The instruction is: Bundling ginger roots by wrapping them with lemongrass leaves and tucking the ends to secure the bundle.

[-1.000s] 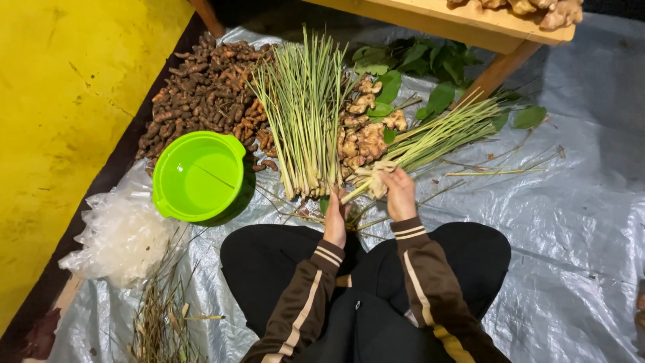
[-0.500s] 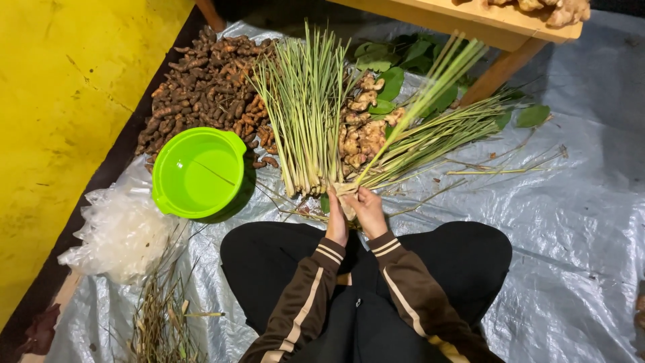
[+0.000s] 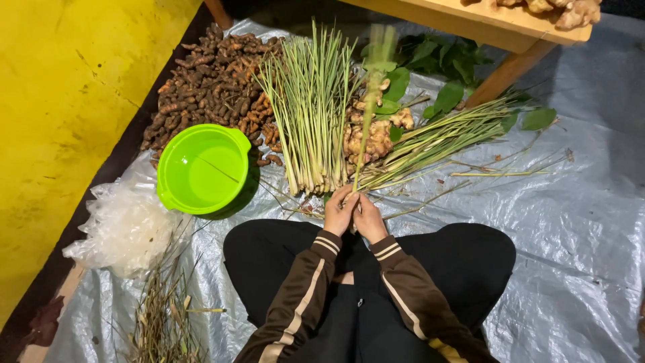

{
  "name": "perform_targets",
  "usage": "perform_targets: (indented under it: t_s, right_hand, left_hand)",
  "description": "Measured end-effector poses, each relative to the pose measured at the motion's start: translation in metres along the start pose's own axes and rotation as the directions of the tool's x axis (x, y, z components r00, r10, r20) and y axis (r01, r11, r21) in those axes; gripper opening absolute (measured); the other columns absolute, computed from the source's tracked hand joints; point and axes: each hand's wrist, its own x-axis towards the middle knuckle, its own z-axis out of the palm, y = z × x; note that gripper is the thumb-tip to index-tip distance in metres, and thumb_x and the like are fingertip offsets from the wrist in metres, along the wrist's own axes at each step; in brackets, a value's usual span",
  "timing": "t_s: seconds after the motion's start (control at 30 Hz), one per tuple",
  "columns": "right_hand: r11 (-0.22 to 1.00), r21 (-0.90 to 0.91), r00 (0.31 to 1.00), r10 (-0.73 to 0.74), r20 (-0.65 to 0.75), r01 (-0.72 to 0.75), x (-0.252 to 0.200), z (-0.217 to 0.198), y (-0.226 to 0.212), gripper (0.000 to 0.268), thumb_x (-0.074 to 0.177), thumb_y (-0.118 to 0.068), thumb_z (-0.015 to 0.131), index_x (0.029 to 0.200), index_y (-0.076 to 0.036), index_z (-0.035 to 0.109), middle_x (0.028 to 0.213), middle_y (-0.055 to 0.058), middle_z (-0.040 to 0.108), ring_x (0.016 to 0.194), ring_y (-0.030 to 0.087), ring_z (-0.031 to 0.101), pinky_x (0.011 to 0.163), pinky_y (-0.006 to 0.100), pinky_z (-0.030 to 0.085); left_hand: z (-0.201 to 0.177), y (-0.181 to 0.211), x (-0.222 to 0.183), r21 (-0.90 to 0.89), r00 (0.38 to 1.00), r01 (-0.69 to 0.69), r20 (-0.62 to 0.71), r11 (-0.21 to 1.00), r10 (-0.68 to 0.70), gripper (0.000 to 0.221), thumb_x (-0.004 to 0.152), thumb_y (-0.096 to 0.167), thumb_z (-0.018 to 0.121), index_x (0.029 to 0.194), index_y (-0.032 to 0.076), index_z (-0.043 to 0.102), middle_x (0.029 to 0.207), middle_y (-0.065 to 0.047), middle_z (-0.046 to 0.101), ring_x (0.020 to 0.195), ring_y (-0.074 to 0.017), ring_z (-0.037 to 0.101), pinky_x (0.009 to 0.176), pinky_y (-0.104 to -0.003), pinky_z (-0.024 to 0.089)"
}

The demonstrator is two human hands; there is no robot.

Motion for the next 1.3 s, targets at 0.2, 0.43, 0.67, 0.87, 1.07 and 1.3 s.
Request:
perform_targets:
  t_s: [0.2, 0.43, 0.67, 0.87, 1.07, 1.3]
  right_hand:
    - [0.993, 0.11, 0.996, -0.03, -0.087, 0.04, 0.0, 0.002, 0.013, 0.034, 0.088, -0.02, 0.072, 0.12, -0.009, 0.074, 0.107, 0.019, 0.075, 0.109, 0.035, 0.069, 0.09, 0.046, 0.057]
    - [0.946, 0.323, 0.997, -0.008, -0.074, 0.032, 0.001, 0.001, 0.017, 0.033, 0.088, -0.013, 0.075, 0.118, -0.002, 0.074, 0.102, 0.022, 0.076, 0.105, 0.026, 0.07, 0.087, 0.043, 0.058]
    - [0.803, 0.592, 0.997, -0.04, -0.065, 0.07, 0.008, 0.012, 0.024, 0.024, 0.096, -0.01, 0.07, 0.118, 0.0, 0.072, 0.092, 0.017, 0.076, 0.083, 0.015, 0.07, 0.072, 0.033, 0.062]
    - [0.731, 0.678, 0.995, -0.019, -0.101, 0.083, 0.019, 0.019, 0.042, 0.017, 0.1, -0.009, 0.065, 0.113, 0.0, 0.071, 0.086, 0.01, 0.074, 0.078, 0.012, 0.068, 0.071, 0.028, 0.061]
    - [0.729, 0.678, 0.995, -0.032, -0.099, 0.091, 0.026, 0.031, 0.065, 0.016, 0.102, -0.01, 0.062, 0.112, -0.001, 0.07, 0.085, 0.008, 0.073, 0.077, 0.011, 0.067, 0.07, 0.027, 0.061]
    - [0.718, 0.694, 0.988, 0.062, -0.139, 0.053, 0.01, 0.024, 0.031, 0.015, 0.104, -0.013, 0.058, 0.111, -0.006, 0.069, 0.089, 0.005, 0.07, 0.083, 0.013, 0.066, 0.077, 0.03, 0.06]
  left_hand:
    - [-0.013, 0.009, 0.004, 0.007, 0.968, 0.25, -0.023, 0.968, -0.249, 0.038, 0.089, 0.029, 0.085, 0.119, 0.008, 0.076, 0.109, -0.012, 0.075, 0.108, -0.0211, 0.069, 0.097, -0.038, 0.053]
    - [-0.01, 0.017, 0.016, -0.133, 0.94, 0.322, -0.072, 0.937, -0.333, 0.03, 0.084, 0.03, 0.089, 0.106, 0.012, 0.078, 0.085, -0.007, 0.076, 0.074, -0.0147, 0.072, 0.067, -0.029, 0.059]
    - [-0.012, 0.023, 0.026, -0.225, 0.911, 0.354, -0.134, 0.908, -0.389, 0.017, 0.09, 0.025, 0.081, 0.101, 0.013, 0.079, 0.088, -0.003, 0.073, 0.086, -0.0118, 0.065, 0.08, -0.031, 0.055]
    - [-0.019, 0.015, 0.035, -0.438, 0.891, 0.355, -0.107, 0.826, -0.44, 0.01, 0.094, 0.019, 0.076, 0.1, 0.012, 0.074, 0.086, 0.0, 0.073, 0.083, -0.009, 0.067, 0.08, -0.027, 0.057]
    - [-0.021, 0.019, 0.034, -0.408, 0.928, 0.297, -0.088, 0.863, -0.362, 0.011, 0.098, 0.019, 0.073, 0.105, 0.012, 0.072, 0.088, 0.0, 0.073, 0.087, -0.0066, 0.065, 0.084, -0.026, 0.056]
    - [-0.027, 0.053, 0.04, -0.278, 0.925, 0.255, -0.21, 0.926, -0.317, 0.025, 0.095, 0.023, 0.077, 0.114, 0.007, 0.072, 0.092, -0.003, 0.07, 0.086, -0.0124, 0.063, 0.081, -0.029, 0.057]
